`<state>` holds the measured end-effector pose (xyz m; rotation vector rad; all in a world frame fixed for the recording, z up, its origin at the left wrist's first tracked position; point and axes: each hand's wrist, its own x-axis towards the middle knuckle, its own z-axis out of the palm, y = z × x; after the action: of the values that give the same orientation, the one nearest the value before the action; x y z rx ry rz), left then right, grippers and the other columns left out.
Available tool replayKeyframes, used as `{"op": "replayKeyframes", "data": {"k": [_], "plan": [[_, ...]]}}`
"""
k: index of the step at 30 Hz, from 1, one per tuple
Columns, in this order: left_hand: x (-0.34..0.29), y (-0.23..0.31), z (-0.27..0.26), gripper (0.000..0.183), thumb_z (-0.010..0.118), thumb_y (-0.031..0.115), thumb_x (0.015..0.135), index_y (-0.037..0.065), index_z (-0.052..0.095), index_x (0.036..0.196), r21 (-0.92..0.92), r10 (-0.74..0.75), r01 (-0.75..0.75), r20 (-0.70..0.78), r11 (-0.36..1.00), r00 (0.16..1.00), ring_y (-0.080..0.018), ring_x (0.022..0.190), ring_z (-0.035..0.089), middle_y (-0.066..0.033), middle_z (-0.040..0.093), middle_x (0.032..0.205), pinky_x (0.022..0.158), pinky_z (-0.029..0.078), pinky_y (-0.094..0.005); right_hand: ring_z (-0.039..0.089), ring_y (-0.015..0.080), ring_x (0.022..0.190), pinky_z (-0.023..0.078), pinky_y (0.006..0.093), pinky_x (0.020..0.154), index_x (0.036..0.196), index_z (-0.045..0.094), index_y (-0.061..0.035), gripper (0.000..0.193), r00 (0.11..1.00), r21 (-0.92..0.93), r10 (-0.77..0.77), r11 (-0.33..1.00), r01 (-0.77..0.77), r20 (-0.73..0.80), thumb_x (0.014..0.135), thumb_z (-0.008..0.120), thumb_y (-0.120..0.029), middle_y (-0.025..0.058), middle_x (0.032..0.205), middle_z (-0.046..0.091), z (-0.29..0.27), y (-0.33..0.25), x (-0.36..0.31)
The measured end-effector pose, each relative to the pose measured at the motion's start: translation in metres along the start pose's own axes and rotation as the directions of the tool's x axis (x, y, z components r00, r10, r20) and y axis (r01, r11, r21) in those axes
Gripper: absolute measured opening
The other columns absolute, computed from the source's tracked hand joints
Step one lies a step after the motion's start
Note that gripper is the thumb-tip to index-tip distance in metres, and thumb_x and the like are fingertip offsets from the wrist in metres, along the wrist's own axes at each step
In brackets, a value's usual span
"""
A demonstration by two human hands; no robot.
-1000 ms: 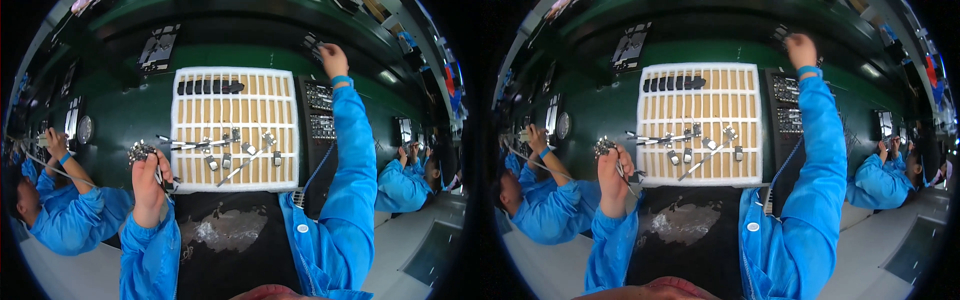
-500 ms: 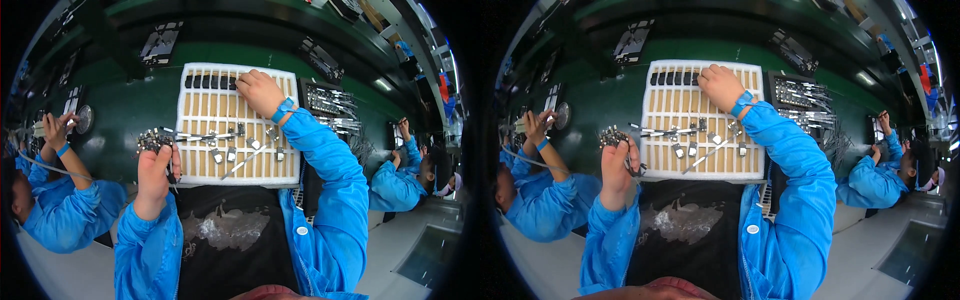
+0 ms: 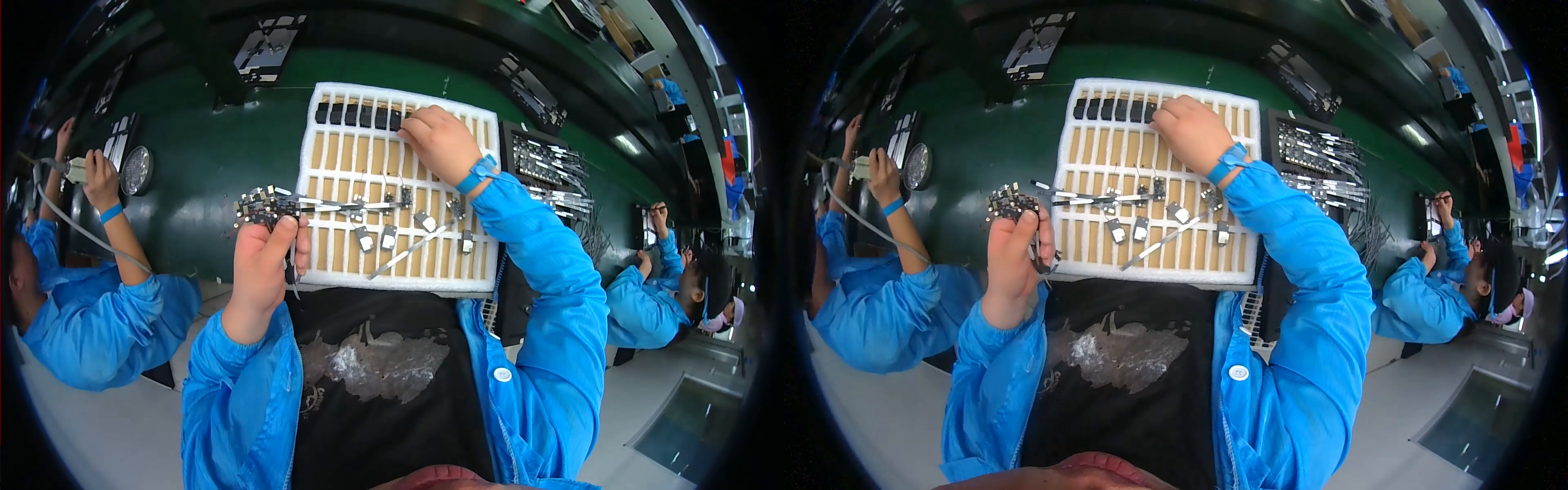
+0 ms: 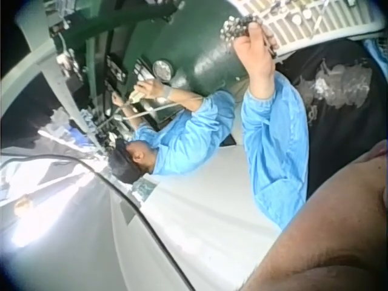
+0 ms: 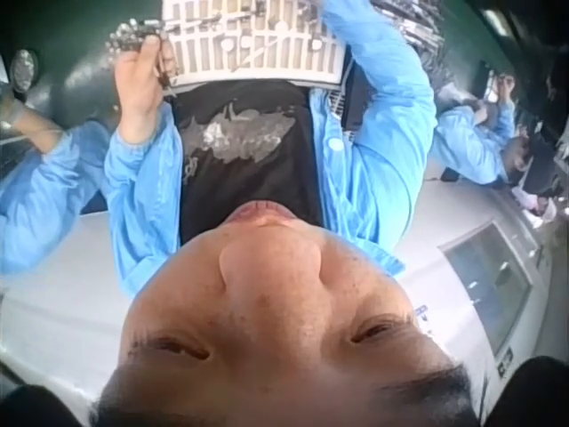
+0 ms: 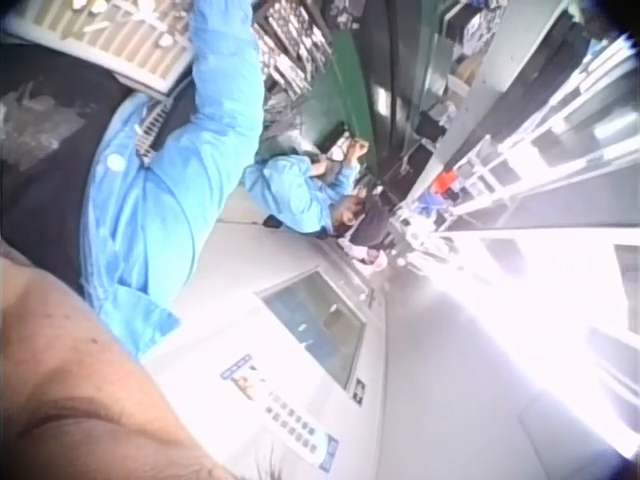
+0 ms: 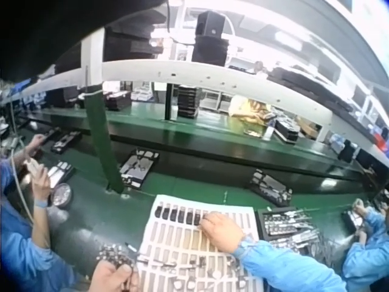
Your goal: The person assembles small electronic components onto circuit boards by hand, using pliers to manipulate the components from a plastic tray at a factory workbench.
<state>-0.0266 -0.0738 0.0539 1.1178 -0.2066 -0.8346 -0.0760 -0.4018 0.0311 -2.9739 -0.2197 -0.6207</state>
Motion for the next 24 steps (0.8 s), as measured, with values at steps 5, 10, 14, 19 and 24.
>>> {"op": "replayKeyframes", "data": {"k": [5,10,14,19,24], "plan": [[0.000,0.005,0.005,0.024,0.052,0.019,0.101,-0.002,0.063,0.101,0.038,-0.019,0.017,0.043,0.999,0.999,-0.0094,0.059,0.055,-0.0036,0.062,0.077,0.052,0.044,-0.0242,0.065,0.0213,0.075,0.052,0.0310,0.069,0.099,0.070,-0.0023,0.015,0.861,0.485,0.485,0.723,-0.492,0.151,0.090,0.068,-0.014,0.0100,0.086,0.070,-0.048,-0.056,-0.003],[0.008,0.009,0.020,0.025,0.054,0.019,0.100,-0.004,0.064,0.102,0.065,-0.074,0.069,0.079,0.995,0.994,-0.0091,0.060,0.055,-0.0032,0.063,0.077,0.053,0.046,-0.0246,0.063,0.0084,0.081,0.050,0.0228,0.073,0.101,0.069,0.0012,0.014,0.749,0.794,0.562,0.247,-0.556,0.350,0.094,0.065,-0.011,0.0043,0.087,0.069,-0.076,-0.097,-0.014],[0.010,0.016,0.038,0.022,0.056,0.017,0.099,-0.003,0.065,0.099,0.117,-0.088,0.073,0.132,0.990,0.987,-0.0079,0.061,0.056,-0.0022,0.063,0.075,0.055,0.047,-0.0233,0.063,0.0089,0.081,0.050,0.0221,0.073,0.101,0.068,0.0013,0.013,0.730,0.832,0.574,0.144,-0.536,0.371,0.093,0.066,-0.009,0.0048,0.084,0.069,-0.091,-0.116,-0.020],[0.010,0.013,0.051,0.018,0.060,0.015,0.097,-0.002,0.066,0.095,0.155,-0.082,0.063,0.119,0.986,0.990,-0.0072,0.061,0.056,-0.0017,0.063,0.074,0.054,0.047,-0.0226,0.061,0.0066,0.073,0.049,0.0211,0.065,0.095,0.068,0.0009,0.010,0.749,0.821,0.570,0.211,-0.531,0.338,0.088,0.069,-0.007,0.0022,0.081,0.068,-0.100,-0.132,-0.027],[0.008,0.005,0.053,0.013,0.064,0.014,0.094,0.001,0.065,0.091,0.150,-0.064,0.049,0.100,0.987,0.993,-0.0075,0.059,0.057,-0.0016,0.063,0.073,0.052,0.047,-0.0230,0.060,0.0065,0.069,0.047,0.0212,0.061,0.090,0.069,0.0007,0.007,0.805,0.817,0.530,0.321,-0.480,0.265,0.085,0.069,-0.003,0.0041,0.080,0.067,-0.106,-0.145,-0.022]]}}
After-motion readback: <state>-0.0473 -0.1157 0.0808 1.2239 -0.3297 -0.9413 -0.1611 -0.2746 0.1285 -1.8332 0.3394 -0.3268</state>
